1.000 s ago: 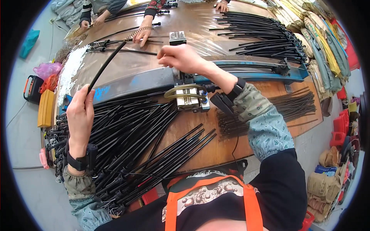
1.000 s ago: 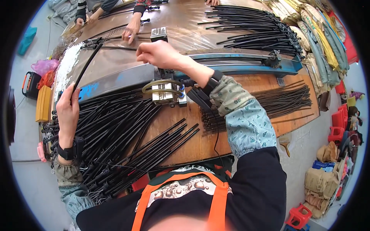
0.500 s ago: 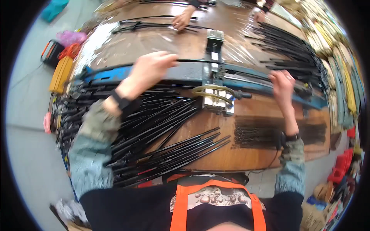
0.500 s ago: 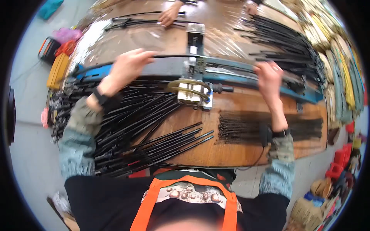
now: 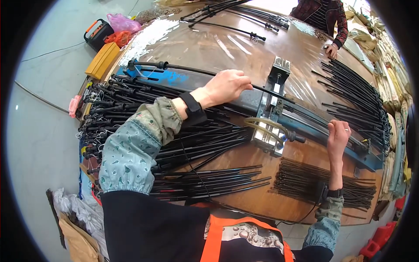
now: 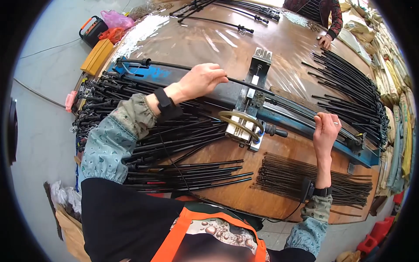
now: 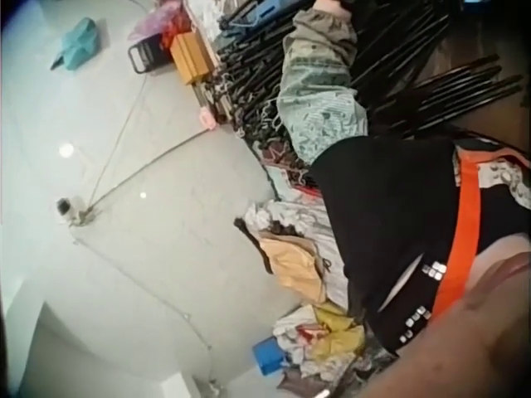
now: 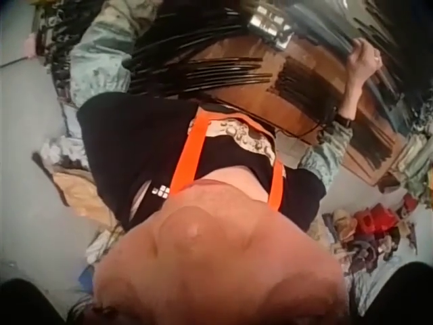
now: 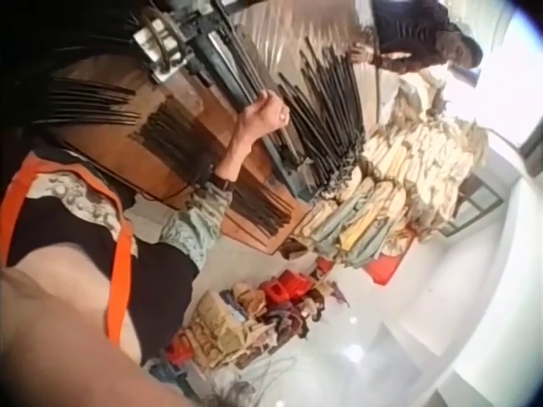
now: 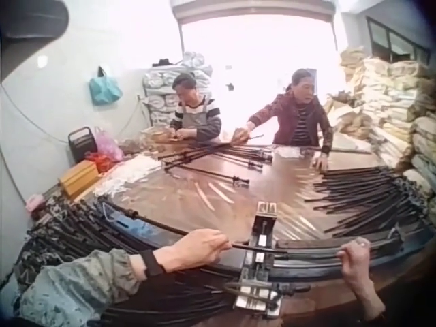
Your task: The person picks up a black rod and a metal spring, slides the spring onto the rod, and inserts the assembly into a machine. After the machine processes the rod, the person removes it and places it onto a pile of finished rods.
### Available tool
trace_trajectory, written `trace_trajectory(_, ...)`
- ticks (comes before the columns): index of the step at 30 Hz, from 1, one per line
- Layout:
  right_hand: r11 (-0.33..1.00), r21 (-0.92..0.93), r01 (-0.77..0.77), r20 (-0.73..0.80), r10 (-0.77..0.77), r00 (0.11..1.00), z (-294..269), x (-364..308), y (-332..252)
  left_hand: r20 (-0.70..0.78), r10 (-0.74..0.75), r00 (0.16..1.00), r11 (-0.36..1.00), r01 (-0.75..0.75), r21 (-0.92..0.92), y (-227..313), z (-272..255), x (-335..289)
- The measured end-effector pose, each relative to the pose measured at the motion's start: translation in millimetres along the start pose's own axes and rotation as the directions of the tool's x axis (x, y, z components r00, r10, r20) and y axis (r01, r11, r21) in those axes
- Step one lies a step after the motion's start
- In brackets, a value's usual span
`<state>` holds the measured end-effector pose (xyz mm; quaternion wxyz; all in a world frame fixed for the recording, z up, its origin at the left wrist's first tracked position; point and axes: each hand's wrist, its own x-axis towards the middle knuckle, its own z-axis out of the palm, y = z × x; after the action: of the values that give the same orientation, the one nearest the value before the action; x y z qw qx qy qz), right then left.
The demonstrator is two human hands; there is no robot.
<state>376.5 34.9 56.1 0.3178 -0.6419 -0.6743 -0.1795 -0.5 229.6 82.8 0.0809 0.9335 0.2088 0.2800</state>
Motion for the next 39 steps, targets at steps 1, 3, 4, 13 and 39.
trace_trajectory(1,1.0,-0.009,0.014,-0.001,-0.014,1.0,1,0,-2,-0.002,0.002,1.0,1.0,-0.002,0.005,0,1,-3)
trace_trajectory(3,0.999,-0.039,0.037,0.005,-0.037,0.999,-1,-1,-1,-0.065,0.011,0.998,0.999,-0.014,-0.033,3,8,-5)
trace_trajectory(4,0.998,-0.045,0.035,0.004,-0.035,0.999,-2,-2,-2,-0.095,0.015,0.995,0.998,-0.02,-0.054,3,11,-5)
trace_trajectory(13,0.985,-0.057,0.164,0.048,-0.161,0.986,-13,-21,-59,0.043,-0.088,0.995,0.987,0.081,0.14,2,17,0)
trace_trajectory(39,0.957,0.288,-0.028,0.557,-0.144,0.818,7,-84,-70,-0.019,0.238,0.971,0.856,-0.201,0.477,-82,-20,-4)
